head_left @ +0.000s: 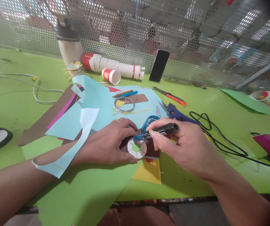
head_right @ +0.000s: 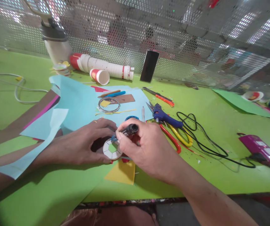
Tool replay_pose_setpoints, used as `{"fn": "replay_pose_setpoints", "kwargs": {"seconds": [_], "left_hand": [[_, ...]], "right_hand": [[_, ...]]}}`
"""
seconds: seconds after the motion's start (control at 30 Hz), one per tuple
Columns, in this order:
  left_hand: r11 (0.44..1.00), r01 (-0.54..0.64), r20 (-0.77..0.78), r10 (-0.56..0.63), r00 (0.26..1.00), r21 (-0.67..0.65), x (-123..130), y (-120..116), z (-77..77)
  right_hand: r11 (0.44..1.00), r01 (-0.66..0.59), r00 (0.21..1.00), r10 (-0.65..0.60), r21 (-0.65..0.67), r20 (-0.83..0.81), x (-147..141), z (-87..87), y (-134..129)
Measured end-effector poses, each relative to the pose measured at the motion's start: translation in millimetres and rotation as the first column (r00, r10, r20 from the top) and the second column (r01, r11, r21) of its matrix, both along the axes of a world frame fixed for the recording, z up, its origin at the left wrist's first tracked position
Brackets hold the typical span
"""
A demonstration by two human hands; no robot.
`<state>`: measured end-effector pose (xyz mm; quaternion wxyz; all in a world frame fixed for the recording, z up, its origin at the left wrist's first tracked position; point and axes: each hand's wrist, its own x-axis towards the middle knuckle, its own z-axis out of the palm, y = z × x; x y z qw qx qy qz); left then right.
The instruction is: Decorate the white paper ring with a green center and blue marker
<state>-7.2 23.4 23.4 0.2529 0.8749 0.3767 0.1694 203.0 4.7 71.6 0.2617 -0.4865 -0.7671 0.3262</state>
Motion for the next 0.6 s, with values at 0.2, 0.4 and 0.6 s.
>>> {"fn": "replay_pose_setpoints", "kwargs": {"seconds": [0.2,0.4,0.6], "left_hand": [[1.000,0.024,0.024,-0.024,0.999,0.005,-0.6,-0.4,-0.6],[1.000,0.022,0.038,-0.022,0.999,-0.002,-0.4,0.0,0.4],[1.000,0.017,0.047,-0.018,0.999,0.007,-0.7,0.1,0.3]], "right_hand": [[0.994,0.021,0.995,-0.032,0.110,0.096,-1.3,1.0,-0.1],[0.986,-0.004,0.990,-0.020,0.166,0.141,-2.0,0.1,0.1],[0.992,0.032,0.999,-0.035,0.120,0.015,1.0,3.7,-1.4]]}}
